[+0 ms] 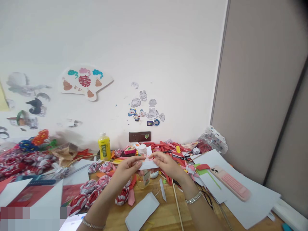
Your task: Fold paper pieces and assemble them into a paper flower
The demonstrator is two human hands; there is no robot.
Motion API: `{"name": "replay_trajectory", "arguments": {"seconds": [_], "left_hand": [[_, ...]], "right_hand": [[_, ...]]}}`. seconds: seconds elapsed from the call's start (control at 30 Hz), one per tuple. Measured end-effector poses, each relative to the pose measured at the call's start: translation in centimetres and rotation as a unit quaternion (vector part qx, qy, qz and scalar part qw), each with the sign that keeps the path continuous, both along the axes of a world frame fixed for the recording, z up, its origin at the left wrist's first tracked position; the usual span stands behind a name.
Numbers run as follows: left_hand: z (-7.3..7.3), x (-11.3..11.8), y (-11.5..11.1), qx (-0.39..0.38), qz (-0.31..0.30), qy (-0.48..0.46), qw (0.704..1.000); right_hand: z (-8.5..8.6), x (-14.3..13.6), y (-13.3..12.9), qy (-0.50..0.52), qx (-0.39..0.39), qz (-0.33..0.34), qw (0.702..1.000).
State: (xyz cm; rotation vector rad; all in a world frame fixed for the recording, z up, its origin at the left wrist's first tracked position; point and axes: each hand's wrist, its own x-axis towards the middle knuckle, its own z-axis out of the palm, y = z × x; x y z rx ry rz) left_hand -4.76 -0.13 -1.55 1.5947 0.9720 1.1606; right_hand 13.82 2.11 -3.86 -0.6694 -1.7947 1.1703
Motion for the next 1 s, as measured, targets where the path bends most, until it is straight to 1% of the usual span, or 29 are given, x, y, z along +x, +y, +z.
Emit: {"name": "replay_trajectory", "arguments": {"seconds": [0.17, 0.3, 0.43, 0.57, 0.7, 0.83, 0.9, 1.0], "left_hand": [[0.0, -0.2, 0.2, -0.006, 0.021, 0.009, 1.000], [-0.5, -0.7, 1.0, 0.001, 0.028, 0.055, 0.998], [-0.5, -1.3, 1.1, 0.009, 0.016, 0.069, 0.997], [-0.2, -1.4, 0.9, 0.006, 0.013, 0.076, 0.997], [-0.4, -1.4, 1.2, 0.018, 0.027, 0.063, 0.997], [-0.5, -1.3, 1.2, 0.057, 0.045, 0.072, 0.995], [-0.3, -1.2, 1.0, 0.061, 0.040, 0.078, 0.994], [0.0, -0.9, 0.6, 0.045, 0.026, 0.081, 0.995]], "right_hand": [[-0.1, -0.2, -0.1, 0.007, -0.005, -0.008, 1.000], [0.0, -0.5, -0.2, -0.003, 0.018, -0.023, 1.000], [0.0, -0.8, -0.2, -0.005, 0.043, -0.026, 0.999], [-0.3, -1.0, 0.0, -0.003, 0.052, -0.045, 0.998], [-0.3, -1.1, 0.1, -0.005, 0.036, -0.025, 0.999], [0.2, -1.1, -0.4, -0.007, 0.030, -0.011, 0.999], [0.3, -1.2, -0.6, -0.010, 0.029, -0.025, 0.999], [0.3, -1.6, -0.6, 0.002, 0.029, -0.068, 0.997]]}}
